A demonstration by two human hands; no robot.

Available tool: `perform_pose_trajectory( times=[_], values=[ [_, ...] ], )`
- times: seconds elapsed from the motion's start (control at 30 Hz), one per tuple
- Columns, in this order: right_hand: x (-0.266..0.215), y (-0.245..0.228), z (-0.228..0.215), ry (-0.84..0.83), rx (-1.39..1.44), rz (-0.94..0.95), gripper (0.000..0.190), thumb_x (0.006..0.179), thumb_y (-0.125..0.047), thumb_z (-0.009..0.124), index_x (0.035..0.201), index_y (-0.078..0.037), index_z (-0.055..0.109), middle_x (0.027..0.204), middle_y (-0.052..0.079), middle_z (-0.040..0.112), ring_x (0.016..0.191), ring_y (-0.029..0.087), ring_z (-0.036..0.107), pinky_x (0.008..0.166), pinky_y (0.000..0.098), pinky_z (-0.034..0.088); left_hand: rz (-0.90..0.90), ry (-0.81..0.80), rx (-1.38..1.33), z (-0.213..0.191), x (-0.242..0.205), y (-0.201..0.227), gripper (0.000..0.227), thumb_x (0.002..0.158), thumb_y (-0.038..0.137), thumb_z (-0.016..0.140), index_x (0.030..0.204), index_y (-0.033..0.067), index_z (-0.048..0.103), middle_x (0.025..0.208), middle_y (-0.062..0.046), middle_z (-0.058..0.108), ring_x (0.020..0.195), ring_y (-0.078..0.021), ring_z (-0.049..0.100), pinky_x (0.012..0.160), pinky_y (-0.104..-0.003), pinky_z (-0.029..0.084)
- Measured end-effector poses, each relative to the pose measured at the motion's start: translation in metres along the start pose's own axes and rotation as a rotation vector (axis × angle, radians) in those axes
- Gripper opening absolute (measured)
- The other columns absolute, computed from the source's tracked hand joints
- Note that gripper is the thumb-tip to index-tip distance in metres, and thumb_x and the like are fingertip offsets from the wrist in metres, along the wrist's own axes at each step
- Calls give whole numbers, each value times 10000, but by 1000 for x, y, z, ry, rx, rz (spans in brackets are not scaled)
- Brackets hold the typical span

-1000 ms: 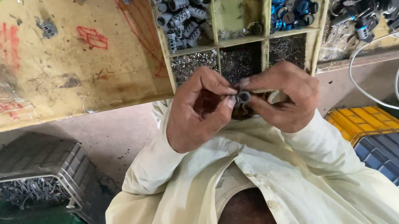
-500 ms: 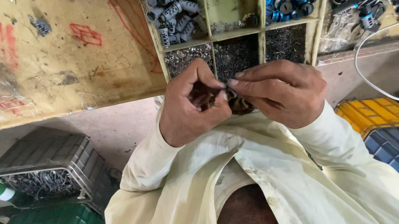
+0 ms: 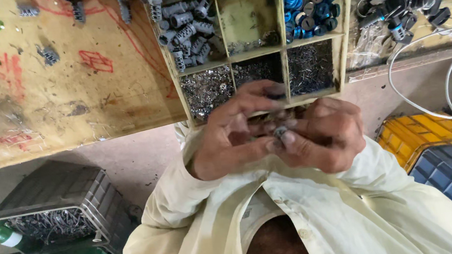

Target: The person assembles small lock components by hand, inserting pins and attaching blue plastic caps to metal cylinders. The person repeatedly picks parts from a compartmentalized tray and assembles them one at a time.

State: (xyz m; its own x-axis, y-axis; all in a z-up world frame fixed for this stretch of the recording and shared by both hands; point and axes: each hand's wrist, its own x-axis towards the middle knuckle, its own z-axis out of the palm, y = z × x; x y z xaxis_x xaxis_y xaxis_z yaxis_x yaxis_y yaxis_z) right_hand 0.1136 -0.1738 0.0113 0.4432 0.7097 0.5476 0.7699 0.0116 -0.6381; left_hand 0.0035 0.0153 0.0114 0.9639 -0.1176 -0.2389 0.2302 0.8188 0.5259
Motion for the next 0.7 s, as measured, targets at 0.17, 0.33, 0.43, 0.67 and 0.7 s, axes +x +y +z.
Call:
perform_pose_trajectory(
  times=[0.17, 0.33, 0.43, 0.67, 0.7],
  values=[
    [44, 6, -24, -342, 22, 221, 297, 804, -160, 871, 1018, -107, 672, 982, 69, 684, 711, 212, 705, 571, 354, 575, -78, 210, -51, -13, -7, -14, 254, 994, -23, 692, 1241, 10, 645, 1303, -148, 587, 1204, -206, 625, 1125, -376, 526],
    [63, 38, -40, -353, -615, 360, 141, 923, -151, 880, 1004, -114, 771, 889, 66, 713, 723, 199, 696, 561, 335, 543, 223, 318, 624, -7, -8, -13, 221, 929, -19, 742, 1143, 31, 718, 1242, -112, 607, 1211, -215, 677, 1098, -360, 568],
    [62, 49, -40, -396, -766, 365, 177, 896, -197, 909, 979, -130, 768, 891, 54, 721, 760, 217, 721, 577, 345, 556, 243, 267, 862, 0, -3, -3, 262, 878, 0, 792, 1134, 45, 754, 1160, -106, 649, 1186, -216, 683, 1059, -337, 569],
    [45, 14, -35, -132, -217, 334, 204, 1057, 41, 801, 1152, -51, 645, 1107, 113, 750, 908, 233, 786, 738, 267, 636, 23, 173, 489, 4, 10, -6, 316, 957, 10, 733, 1272, 21, 708, 1269, -97, 596, 1186, -183, 664, 1080, -323, 567],
    [38, 3, -35, -146, -262, 341, 241, 995, 35, 830, 1141, -68, 668, 1081, 110, 761, 840, 219, 761, 702, 296, 605, -34, 145, 354, 2, 13, -9, 303, 983, 12, 716, 1286, 14, 701, 1285, -91, 573, 1171, -171, 660, 1066, -317, 573]
  ],
)
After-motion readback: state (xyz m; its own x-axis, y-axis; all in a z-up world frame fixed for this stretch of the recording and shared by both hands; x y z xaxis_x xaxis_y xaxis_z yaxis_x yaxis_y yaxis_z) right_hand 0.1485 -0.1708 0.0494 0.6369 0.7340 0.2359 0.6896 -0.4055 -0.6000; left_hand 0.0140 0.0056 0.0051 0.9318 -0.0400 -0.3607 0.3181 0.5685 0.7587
